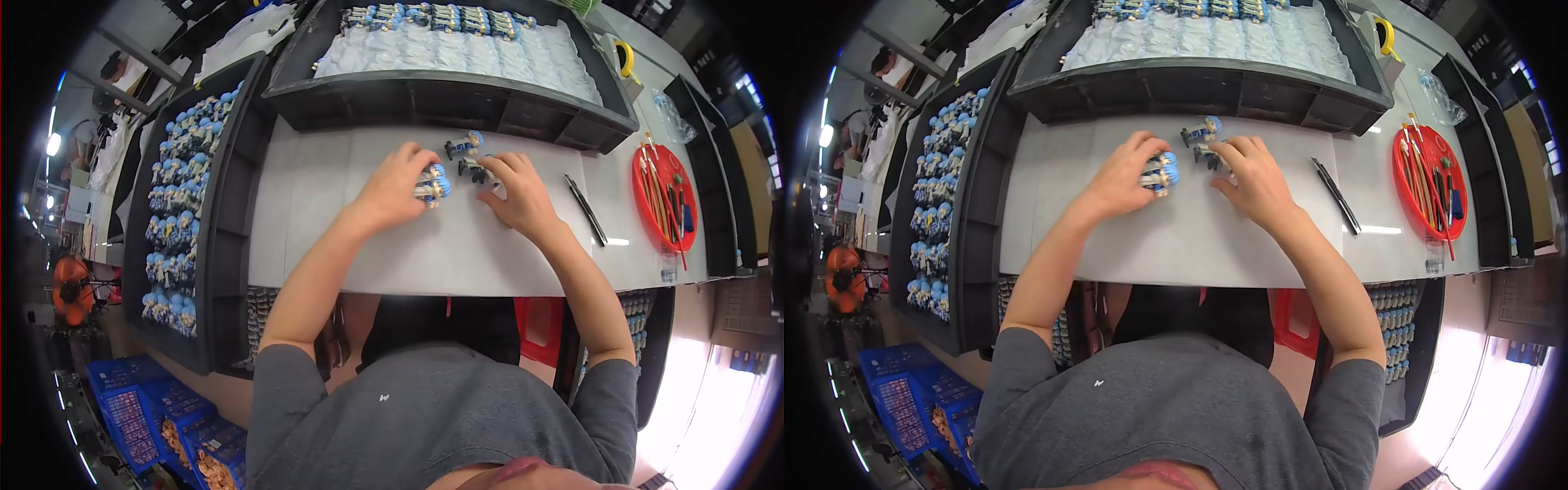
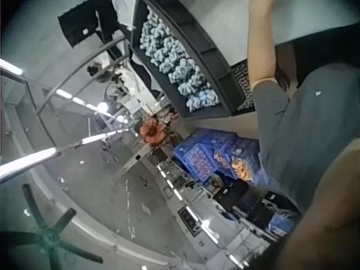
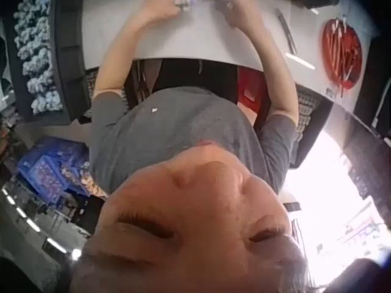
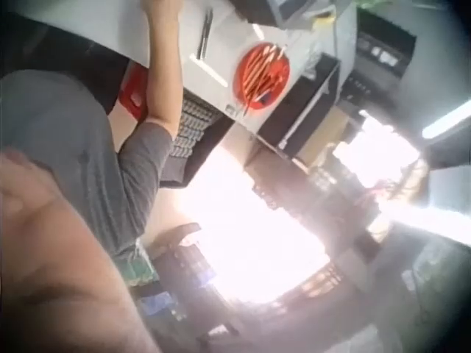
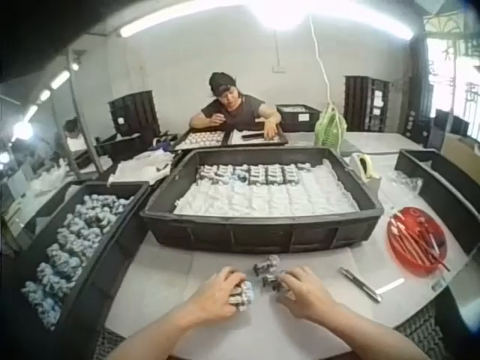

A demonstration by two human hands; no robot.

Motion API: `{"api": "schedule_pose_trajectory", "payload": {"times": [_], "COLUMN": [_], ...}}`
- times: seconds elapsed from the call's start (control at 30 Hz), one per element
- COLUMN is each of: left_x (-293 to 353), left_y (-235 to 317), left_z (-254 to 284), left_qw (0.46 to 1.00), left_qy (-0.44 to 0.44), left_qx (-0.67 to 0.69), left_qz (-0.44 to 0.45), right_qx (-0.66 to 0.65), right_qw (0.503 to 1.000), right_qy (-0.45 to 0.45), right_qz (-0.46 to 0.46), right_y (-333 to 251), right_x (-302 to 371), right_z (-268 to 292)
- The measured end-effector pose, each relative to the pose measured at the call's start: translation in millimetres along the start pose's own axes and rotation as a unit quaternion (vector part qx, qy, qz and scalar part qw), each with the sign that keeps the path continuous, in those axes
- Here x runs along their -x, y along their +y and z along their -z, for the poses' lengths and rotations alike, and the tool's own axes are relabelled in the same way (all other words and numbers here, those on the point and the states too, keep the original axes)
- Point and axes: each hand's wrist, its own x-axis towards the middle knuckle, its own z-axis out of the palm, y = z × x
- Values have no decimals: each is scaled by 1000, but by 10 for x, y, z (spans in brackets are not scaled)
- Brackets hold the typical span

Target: The person assembles small blue and white toy figurines from assembly parts, using tweezers to manipulate the parts from plastic trays and crates at a factory workstation.

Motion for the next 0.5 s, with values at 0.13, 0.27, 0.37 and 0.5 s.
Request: {"api": "schedule_pose_trajectory", "payload": {"times": [0.13, 0.27, 0.37, 0.5], "left_x": [60, 340, 579, 835], "left_y": [32, -16, 135, 356], "left_z": [-250, -172, -99, -334], "left_qw": [998, 976, 943, 732], "left_qy": [44, 177, 179, 140], "left_qx": [-5, -118, 278, 667], "left_qz": [33, -44, -38, -3], "right_qx": [89, 30, -541, -630], "right_qw": [996, 990, 771, 695], "right_qy": [5, 130, 218, 247], "right_qz": [24, -45, -254, -245], "right_y": [62, -187, -588, -1156], "right_x": [81, 196, 329, 508], "right_z": [-172, -67, -83, -403]}}
